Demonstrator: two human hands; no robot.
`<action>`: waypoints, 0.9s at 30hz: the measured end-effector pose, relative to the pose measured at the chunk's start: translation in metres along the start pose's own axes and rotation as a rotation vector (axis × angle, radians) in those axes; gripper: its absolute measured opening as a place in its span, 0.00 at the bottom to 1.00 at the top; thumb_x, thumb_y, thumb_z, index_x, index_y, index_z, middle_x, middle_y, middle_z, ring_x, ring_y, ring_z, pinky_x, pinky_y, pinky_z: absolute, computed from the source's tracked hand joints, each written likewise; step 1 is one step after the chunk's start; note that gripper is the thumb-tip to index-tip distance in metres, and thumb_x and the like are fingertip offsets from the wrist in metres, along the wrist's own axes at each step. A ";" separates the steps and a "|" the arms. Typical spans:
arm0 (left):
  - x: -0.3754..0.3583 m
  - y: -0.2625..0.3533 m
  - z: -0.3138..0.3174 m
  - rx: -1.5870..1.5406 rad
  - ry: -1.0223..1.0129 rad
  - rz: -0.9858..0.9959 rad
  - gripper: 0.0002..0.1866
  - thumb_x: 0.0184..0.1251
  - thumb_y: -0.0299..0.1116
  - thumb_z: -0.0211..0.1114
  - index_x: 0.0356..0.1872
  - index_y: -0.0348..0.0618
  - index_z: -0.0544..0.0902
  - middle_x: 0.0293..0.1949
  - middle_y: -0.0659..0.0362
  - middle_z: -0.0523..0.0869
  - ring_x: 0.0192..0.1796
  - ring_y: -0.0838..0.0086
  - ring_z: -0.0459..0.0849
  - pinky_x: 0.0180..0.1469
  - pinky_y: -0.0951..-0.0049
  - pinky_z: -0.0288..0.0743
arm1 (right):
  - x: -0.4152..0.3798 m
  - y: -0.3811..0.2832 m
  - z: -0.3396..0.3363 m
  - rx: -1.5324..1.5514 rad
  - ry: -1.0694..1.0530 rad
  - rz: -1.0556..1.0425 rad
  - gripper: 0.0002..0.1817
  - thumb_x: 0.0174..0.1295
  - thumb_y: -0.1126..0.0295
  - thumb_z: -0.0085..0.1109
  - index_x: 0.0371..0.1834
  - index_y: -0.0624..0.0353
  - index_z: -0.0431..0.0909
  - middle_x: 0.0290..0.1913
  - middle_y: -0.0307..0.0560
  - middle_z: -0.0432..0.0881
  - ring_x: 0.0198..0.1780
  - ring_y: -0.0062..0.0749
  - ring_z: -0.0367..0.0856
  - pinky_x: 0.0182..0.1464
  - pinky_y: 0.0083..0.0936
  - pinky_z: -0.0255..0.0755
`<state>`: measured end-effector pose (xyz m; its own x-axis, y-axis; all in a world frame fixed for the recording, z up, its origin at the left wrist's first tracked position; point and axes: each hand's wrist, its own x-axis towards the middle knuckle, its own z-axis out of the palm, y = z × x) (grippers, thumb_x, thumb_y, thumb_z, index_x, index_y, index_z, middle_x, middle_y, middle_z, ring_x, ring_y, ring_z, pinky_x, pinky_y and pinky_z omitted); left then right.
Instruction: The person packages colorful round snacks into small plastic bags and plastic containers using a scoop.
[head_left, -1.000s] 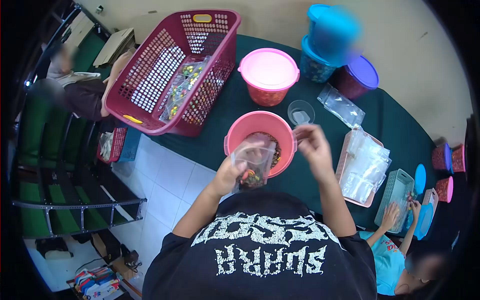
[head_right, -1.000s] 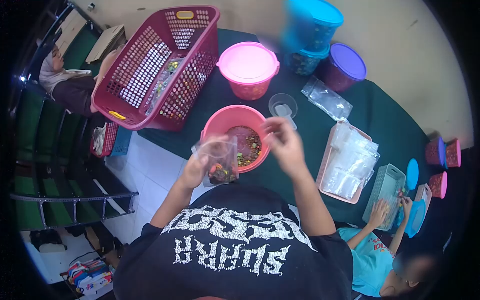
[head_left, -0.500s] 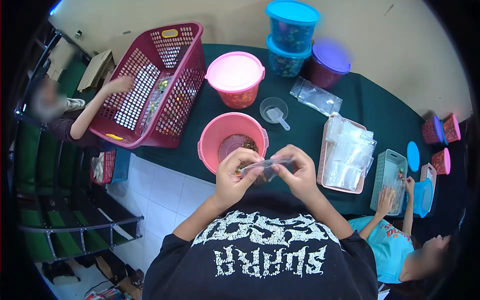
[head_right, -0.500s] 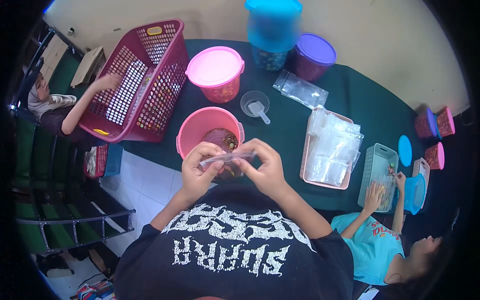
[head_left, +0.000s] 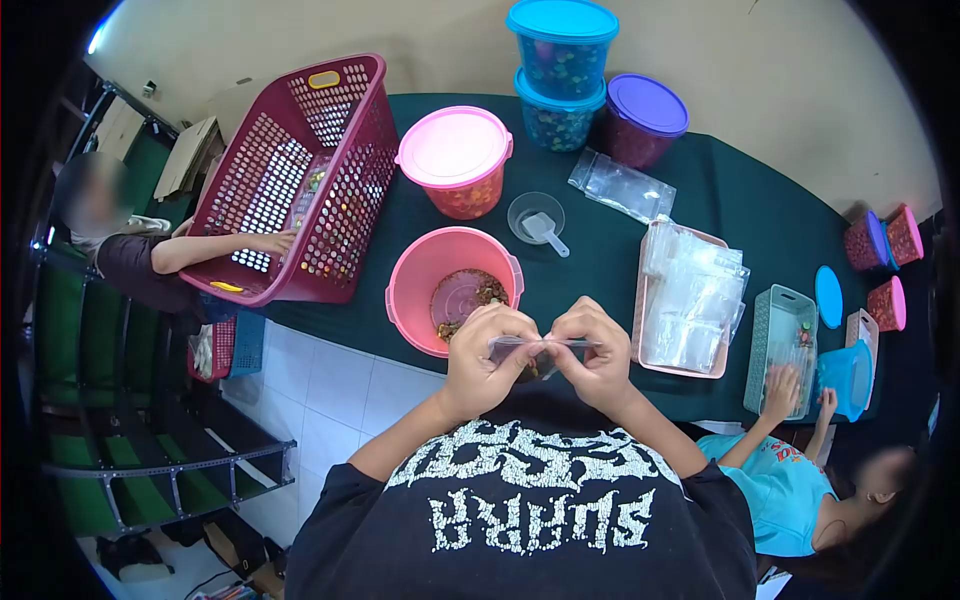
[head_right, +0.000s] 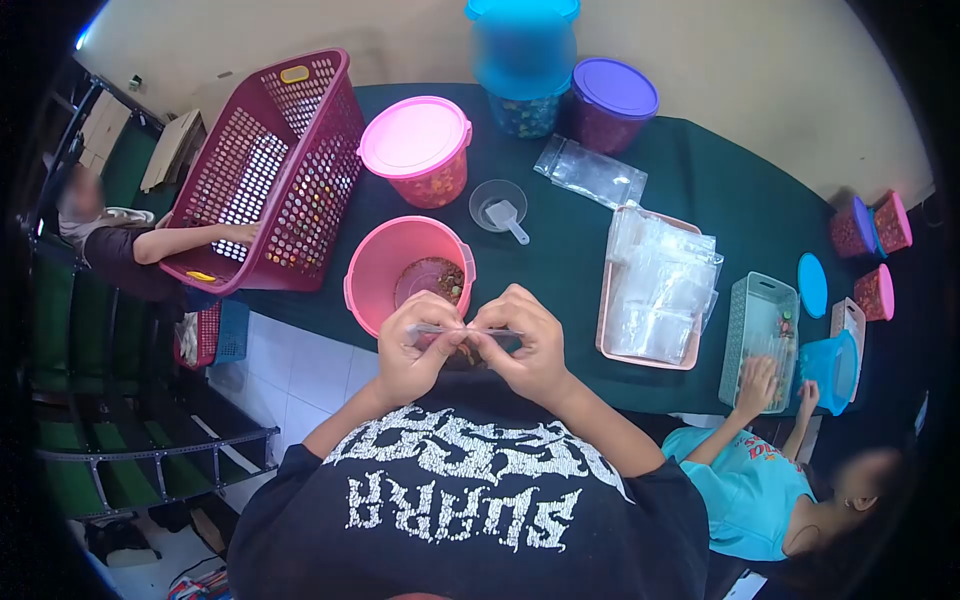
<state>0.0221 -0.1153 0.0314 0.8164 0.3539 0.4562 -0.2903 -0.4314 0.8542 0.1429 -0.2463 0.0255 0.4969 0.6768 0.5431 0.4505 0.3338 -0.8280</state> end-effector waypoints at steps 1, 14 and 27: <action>-0.001 0.001 0.001 0.003 0.004 0.000 0.04 0.62 0.25 0.66 0.34 0.39 0.79 0.35 0.56 0.82 0.37 0.71 0.79 0.41 0.72 0.72 | 0.000 0.001 0.000 0.003 -0.004 -0.003 0.07 0.50 0.78 0.67 0.32 0.59 0.81 0.31 0.42 0.82 0.33 0.29 0.75 0.35 0.23 0.68; -0.015 -0.003 -0.001 0.074 0.251 0.053 0.02 0.66 0.27 0.62 0.34 0.41 0.78 0.35 0.56 0.85 0.38 0.68 0.81 0.45 0.69 0.69 | -0.009 0.007 0.004 0.220 0.093 0.129 0.05 0.54 0.80 0.66 0.31 0.63 0.79 0.33 0.45 0.83 0.35 0.27 0.76 0.38 0.22 0.70; -0.015 -0.005 0.005 0.016 0.224 0.008 0.04 0.62 0.27 0.66 0.35 0.41 0.79 0.32 0.58 0.84 0.35 0.69 0.79 0.44 0.70 0.68 | -0.008 0.004 0.004 0.102 0.073 0.007 0.06 0.54 0.79 0.66 0.30 0.62 0.77 0.31 0.45 0.82 0.32 0.29 0.75 0.34 0.23 0.69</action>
<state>0.0136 -0.1226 0.0187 0.6824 0.5249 0.5087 -0.2872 -0.4474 0.8470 0.1380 -0.2479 0.0174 0.5544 0.6308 0.5429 0.3710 0.3966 -0.8397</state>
